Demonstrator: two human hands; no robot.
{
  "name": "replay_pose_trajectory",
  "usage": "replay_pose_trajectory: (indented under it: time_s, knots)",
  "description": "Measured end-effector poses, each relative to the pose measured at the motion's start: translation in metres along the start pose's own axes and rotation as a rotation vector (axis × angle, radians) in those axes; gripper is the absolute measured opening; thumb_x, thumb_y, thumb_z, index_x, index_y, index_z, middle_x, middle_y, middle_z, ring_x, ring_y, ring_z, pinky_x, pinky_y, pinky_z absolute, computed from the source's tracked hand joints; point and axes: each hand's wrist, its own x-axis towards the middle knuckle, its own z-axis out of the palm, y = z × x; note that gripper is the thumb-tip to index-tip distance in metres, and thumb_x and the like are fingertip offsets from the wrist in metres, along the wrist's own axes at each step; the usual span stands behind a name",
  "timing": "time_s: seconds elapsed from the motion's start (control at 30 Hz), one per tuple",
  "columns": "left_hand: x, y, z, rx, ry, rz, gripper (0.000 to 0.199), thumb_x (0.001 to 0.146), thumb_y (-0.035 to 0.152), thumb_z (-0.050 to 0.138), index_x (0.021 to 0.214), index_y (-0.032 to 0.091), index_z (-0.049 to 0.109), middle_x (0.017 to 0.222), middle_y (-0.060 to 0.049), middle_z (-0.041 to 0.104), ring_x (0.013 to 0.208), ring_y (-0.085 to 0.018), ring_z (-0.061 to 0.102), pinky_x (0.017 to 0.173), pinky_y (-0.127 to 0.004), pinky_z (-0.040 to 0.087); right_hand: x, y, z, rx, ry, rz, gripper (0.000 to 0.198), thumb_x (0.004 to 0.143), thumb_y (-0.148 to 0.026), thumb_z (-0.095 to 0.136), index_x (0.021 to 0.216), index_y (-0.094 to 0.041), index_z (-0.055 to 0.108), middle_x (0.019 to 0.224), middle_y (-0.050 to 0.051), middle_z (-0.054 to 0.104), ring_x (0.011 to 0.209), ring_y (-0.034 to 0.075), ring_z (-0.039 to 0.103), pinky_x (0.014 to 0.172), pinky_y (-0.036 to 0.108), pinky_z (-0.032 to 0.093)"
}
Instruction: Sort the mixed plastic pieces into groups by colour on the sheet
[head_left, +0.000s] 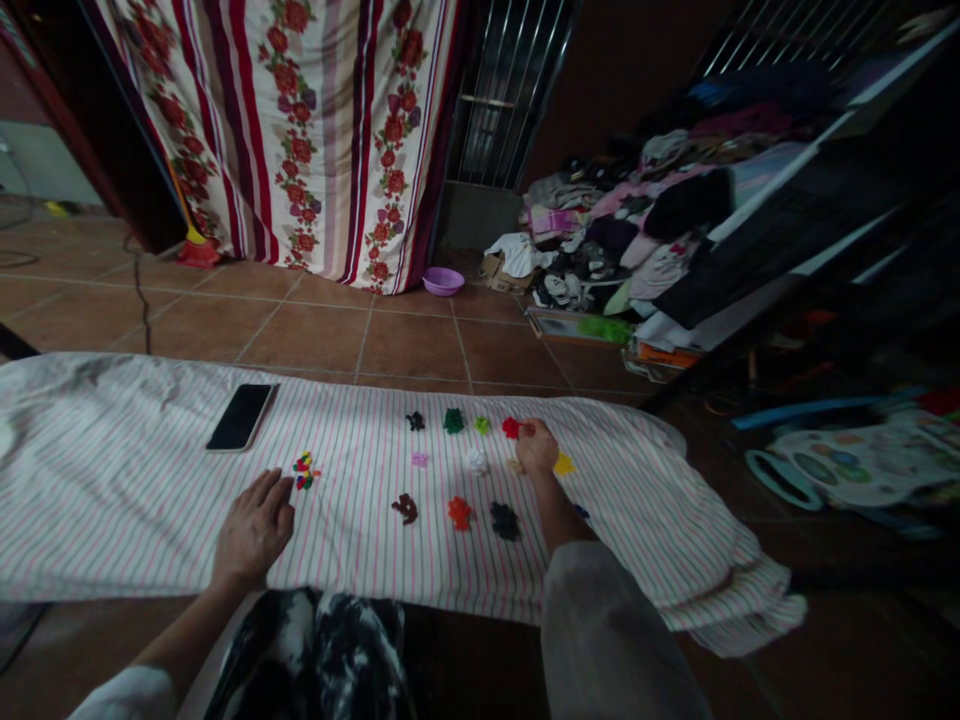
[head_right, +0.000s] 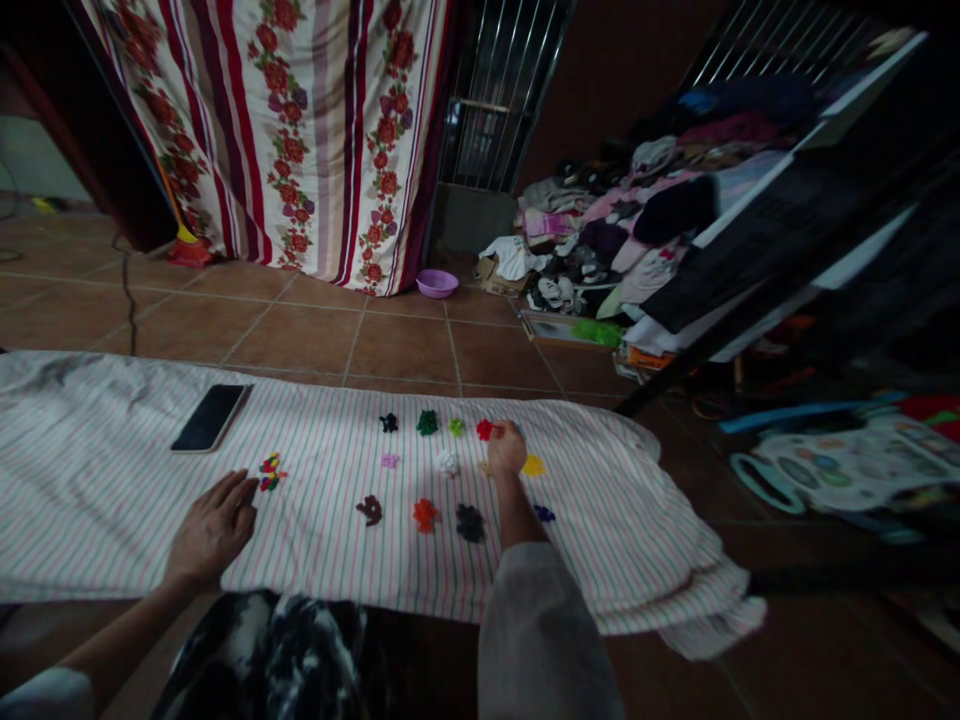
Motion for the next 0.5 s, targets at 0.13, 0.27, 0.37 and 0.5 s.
replay_pose_trajectory:
  time_s: [0.13,0.27,0.37,0.5]
  knots:
    - [-0.0003,0.0000,-0.0003,-0.014,-0.021,-0.006,0.035,0.091,0.023,0.041,0.115,0.013,0.064,0.124,-0.018,0.067,0.121,-0.031,0.060,0.097,-0.046,0.053,0.0015,0.0013,0.0026,-0.016,-0.016,-0.025,0.027,0.081,-0.023,0.047,0.092,-0.016,0.071,0.082,0.008,0.068,0.076,0.020,0.059,0.070,0.030,0.039]
    - [-0.0006,0.0007,-0.0010,-0.032,-0.038,-0.022,0.036,0.091,0.023,0.041,0.116,0.013,0.064,0.126,-0.018,0.066,0.123,-0.031,0.059,0.099,-0.047,0.052,0.0032,0.0021,0.0059,-0.015,-0.037,-0.057,0.025,0.079,-0.024,0.049,0.090,-0.016,0.070,0.082,0.008,0.068,0.077,0.021,0.059,0.072,0.031,0.041]
    - [-0.0004,0.0015,-0.0012,-0.041,-0.050,-0.056,0.036,0.090,0.024,0.040,0.116,0.016,0.064,0.127,-0.016,0.066,0.124,-0.030,0.058,0.100,-0.047,0.051,0.0038,0.0025,0.0081,-0.004,-0.049,-0.091,0.023,0.077,-0.024,0.049,0.085,-0.017,0.070,0.079,0.008,0.067,0.076,0.021,0.059,0.072,0.031,0.042]
    - [-0.0005,0.0019,-0.0005,-0.082,-0.067,-0.091,0.037,0.089,0.025,0.042,0.116,0.016,0.065,0.128,-0.016,0.065,0.124,-0.031,0.058,0.101,-0.048,0.051,0.0043,0.0014,0.0060,-0.006,-0.050,-0.137,0.020,0.075,-0.023,0.049,0.077,-0.018,0.069,0.075,0.008,0.067,0.074,0.022,0.058,0.073,0.033,0.043]
